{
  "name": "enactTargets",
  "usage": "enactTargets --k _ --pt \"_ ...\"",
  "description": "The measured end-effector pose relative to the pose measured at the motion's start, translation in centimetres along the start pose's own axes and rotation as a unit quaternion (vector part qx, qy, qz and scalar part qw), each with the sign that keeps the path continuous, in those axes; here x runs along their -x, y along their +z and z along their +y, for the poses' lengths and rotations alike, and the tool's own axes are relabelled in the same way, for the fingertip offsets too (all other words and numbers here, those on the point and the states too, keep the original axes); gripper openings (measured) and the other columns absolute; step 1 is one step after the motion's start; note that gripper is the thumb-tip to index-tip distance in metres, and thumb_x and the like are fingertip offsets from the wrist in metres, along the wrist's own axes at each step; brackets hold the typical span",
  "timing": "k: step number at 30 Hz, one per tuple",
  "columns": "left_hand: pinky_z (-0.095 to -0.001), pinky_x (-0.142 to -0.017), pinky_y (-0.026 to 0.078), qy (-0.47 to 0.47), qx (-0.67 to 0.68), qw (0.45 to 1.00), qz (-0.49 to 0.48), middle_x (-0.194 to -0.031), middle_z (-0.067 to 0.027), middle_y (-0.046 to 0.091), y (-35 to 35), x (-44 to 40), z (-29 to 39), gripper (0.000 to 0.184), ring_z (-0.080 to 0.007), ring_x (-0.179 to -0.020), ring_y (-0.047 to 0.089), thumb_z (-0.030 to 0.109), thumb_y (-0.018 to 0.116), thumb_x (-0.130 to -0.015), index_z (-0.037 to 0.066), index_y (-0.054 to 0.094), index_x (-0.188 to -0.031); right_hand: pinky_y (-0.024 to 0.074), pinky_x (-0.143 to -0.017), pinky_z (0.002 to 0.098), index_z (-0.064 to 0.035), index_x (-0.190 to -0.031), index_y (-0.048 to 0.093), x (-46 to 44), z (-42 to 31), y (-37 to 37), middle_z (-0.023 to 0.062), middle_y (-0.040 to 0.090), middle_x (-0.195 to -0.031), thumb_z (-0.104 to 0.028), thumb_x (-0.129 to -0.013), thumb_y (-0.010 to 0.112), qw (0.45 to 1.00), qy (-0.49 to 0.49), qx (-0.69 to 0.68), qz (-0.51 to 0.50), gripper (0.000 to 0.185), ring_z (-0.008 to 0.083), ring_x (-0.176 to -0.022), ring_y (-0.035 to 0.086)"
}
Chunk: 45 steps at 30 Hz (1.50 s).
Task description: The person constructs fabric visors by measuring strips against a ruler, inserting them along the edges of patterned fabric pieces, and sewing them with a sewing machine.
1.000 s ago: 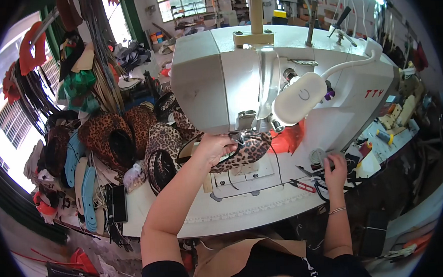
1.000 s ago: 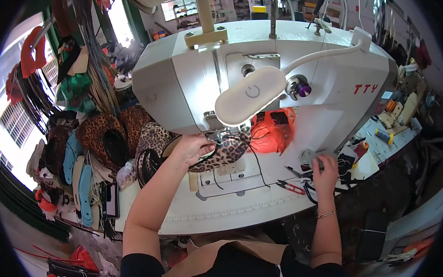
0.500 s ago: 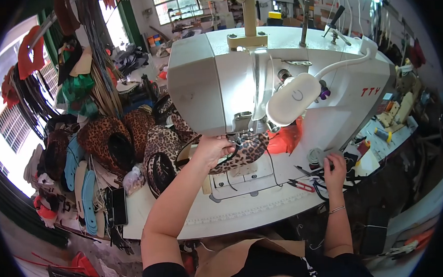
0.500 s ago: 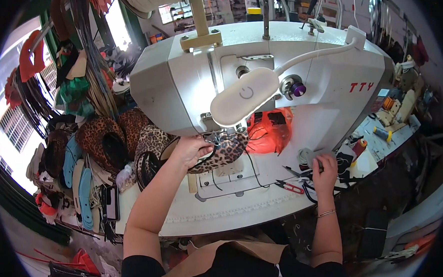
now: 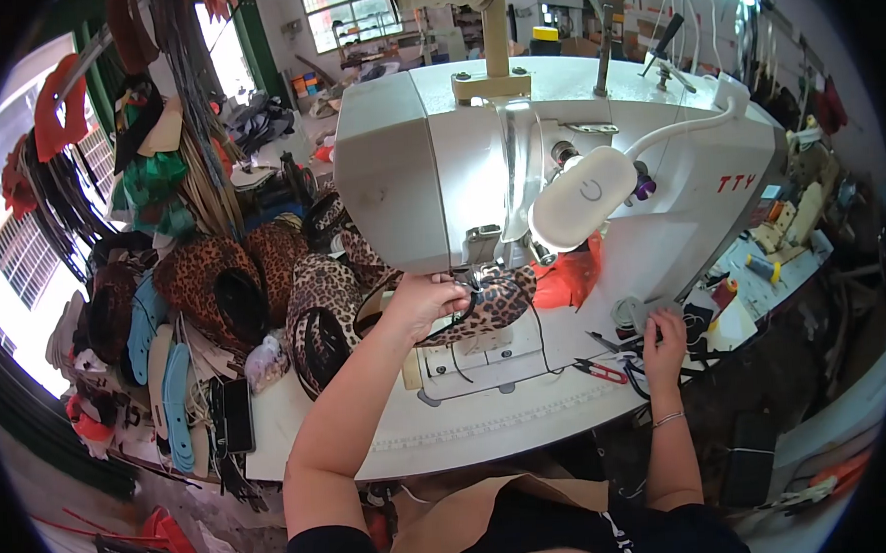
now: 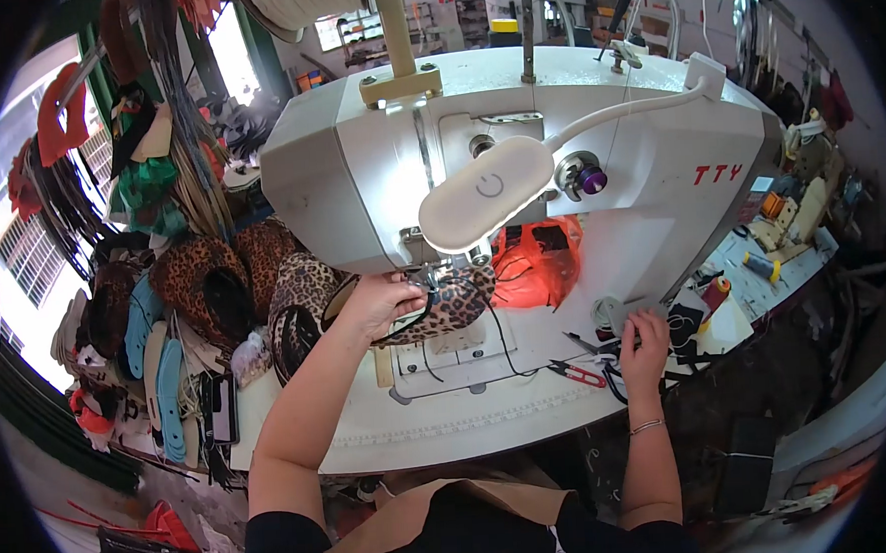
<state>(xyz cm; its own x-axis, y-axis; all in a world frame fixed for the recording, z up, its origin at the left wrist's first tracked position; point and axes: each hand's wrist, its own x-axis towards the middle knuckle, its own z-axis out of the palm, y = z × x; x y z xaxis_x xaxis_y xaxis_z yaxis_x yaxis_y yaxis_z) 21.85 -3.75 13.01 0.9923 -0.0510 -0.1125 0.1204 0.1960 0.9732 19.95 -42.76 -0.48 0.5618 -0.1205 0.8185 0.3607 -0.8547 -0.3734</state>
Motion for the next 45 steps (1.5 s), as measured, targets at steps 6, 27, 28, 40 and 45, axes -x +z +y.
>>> enactTargets --k 6,27,28,40,45 --pt "-0.0263 -0.062 0.059 0.009 -0.012 1.000 0.011 -0.084 -0.0036 0.052 0.1 -0.1 -0.2 0.030 -0.0170 -0.074 0.065 -0.013 0.061 -0.077 0.003 0.048 -0.100 0.0447 -0.091 0.0435 -0.0003 -0.096 0.065 0.0 0.1 -0.3 0.0166 0.062 -0.102 -0.005 -0.085 0.061 1.000 -0.002 0.000 -0.005 0.012 0.0368 -0.102 0.057" --pt "-0.0282 -0.057 0.061 0.039 0.003 0.999 0.028 -0.083 -0.0065 0.051 0.7 0.0 0.2 0.027 -0.0226 -0.070 0.066 -0.019 0.061 -0.073 -0.005 0.052 -0.094 0.0439 -0.092 0.0439 -0.0004 -0.095 0.064 -0.7 -0.3 -0.4 0.0162 0.062 -0.104 -0.008 -0.086 0.061 1.000 -0.001 0.018 0.001 0.012 0.0355 -0.103 0.057" --pt "-0.0282 -0.057 0.061 0.034 0.004 0.999 0.030 -0.083 -0.0065 0.051 0.7 -0.1 0.2 0.027 -0.0226 -0.070 0.066 -0.019 0.061 -0.073 -0.005 0.052 -0.094 0.0443 -0.092 0.0435 -0.0002 -0.095 0.064 -0.8 -0.4 -0.5 0.0160 0.061 -0.104 -0.007 -0.086 0.061 1.000 -0.004 0.020 0.003 0.012 0.0352 -0.102 0.057" --pt "-0.0281 -0.056 0.060 0.023 -0.006 0.998 0.051 -0.083 -0.0066 0.050 0.5 -0.9 0.0 0.026 -0.0226 -0.070 0.065 -0.019 0.059 -0.075 -0.002 0.051 -0.092 0.0455 -0.088 0.0427 0.0011 -0.093 0.064 -0.5 0.5 -0.2 0.0164 0.062 -0.099 -0.006 -0.084 0.063 1.000 0.006 -0.001 0.002 0.011 0.0354 -0.098 0.058" --pt "-0.0260 -0.063 0.059 0.002 -0.043 0.999 0.033 -0.094 -0.0098 0.057 0.2 -0.7 0.3 0.033 -0.0204 -0.078 0.066 -0.014 0.058 -0.080 -0.003 0.052 -0.110 0.0447 -0.092 0.0423 0.0011 -0.095 0.064 0.3 0.4 0.0 0.0171 0.062 -0.101 -0.006 -0.086 0.061 1.000 0.012 0.003 0.004 0.012 0.0355 -0.104 0.057"
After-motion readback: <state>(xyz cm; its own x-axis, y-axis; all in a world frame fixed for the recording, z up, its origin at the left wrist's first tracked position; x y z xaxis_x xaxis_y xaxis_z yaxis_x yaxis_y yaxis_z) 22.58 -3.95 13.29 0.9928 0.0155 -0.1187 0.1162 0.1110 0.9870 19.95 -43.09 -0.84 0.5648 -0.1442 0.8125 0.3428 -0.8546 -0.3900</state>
